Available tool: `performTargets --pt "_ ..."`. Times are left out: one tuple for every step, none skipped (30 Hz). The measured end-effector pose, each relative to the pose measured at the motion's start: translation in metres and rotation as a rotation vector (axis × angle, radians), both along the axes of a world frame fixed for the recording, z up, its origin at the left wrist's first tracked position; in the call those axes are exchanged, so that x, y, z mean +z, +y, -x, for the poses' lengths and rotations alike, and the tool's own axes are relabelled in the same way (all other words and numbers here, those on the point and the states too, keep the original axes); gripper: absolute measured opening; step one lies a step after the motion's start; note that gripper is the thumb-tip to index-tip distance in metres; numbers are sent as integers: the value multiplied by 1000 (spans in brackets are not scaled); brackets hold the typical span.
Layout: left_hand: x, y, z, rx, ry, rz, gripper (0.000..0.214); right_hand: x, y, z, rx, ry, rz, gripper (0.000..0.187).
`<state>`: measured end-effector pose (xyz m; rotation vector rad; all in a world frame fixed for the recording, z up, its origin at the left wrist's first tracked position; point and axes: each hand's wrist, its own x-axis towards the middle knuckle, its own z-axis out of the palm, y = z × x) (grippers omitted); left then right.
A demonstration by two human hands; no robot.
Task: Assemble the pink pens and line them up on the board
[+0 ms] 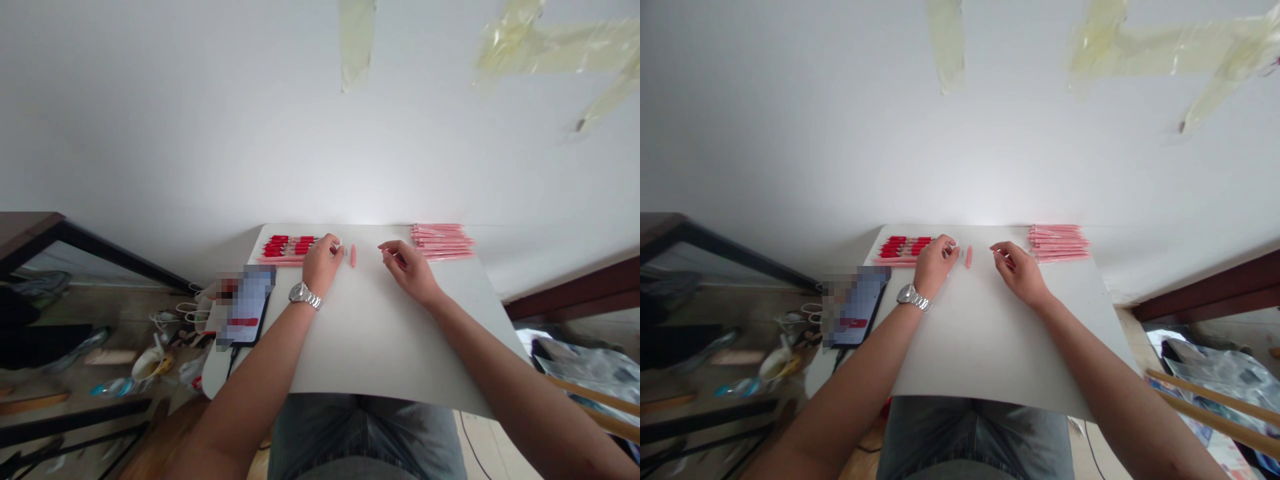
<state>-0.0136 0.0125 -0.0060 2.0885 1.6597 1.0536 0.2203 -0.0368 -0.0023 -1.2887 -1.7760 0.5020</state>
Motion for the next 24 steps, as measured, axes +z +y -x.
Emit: performTargets --pt "0 0 0 3 21 5 5 0 0 0 3 0 -3 26" --pt "1 -1 -1 8 38 9 5 -1 1 0 6 0 -5 26" --pt "1 -1 -1 12 51 13 5 -1 1 0 9 0 -4 26" --pt "1 -2 -1 15 61 15 6 -1 1 0 13 2 -2 26" --pt "2 -2 -2 17 67 16 6 -1 1 0 17 5 1 26" --pt "2 -2 -2 18 71 18 6 -2 1 0 20 7 3 26" --pt "3 -3 -2 20 74 19 6 -2 1 0 22 8 3 26" --pt "3 -3 -2 20 76 21 6 -2 1 0 24 7 2 26" --pt "4 -3 -2 20 78 25 7 -2 2 -1 26 5 0 25" --pt "4 -3 -2 19 80 28 7 -2 2 -1 27 3 -3 25" --pt "4 -3 -2 18 80 32 7 -2 2 -1 27 1 -5 25" --pt "4 -3 -2 17 81 36 7 -3 2 -1 28 1 -6 25" --pt "4 -2 -2 16 82 40 8 -3 2 -1 29 0 -5 25" --pt "4 -2 -2 16 83 44 9 -3 2 -1 30 0 -4 25" --pt "3 -2 -2 16 84 45 10 -4 2 -2 30 -1 -2 25" --pt "2 -2 -2 15 85 45 10 -4 2 -2 31 -1 1 25" --pt "2 -1 -2 13 83 44 11 -4 2 -2 30 -3 2 25" --pt "1 -1 -2 11 78 41 11 -4 2 -2 28 -5 2 25" --pt "1 0 -2 8 71 37 11 -4 2 -2 26 -8 4 25" --pt "0 0 -2 5 62 34 11 -4 2 -2 26 -11 4 25" --pt "0 0 -2 1 53 30 10 -4 2 -2 26 -14 5 26" --pt "-1 0 -2 -1 45 26 10 -4 2 -2 28 -15 6 26" --pt "-1 0 -2 -2 38 22 10 -4 2 -2 29 -17 6 26" --pt "-1 0 -2 -2 33 17 9 -3 2 -2 30 -17 5 27"
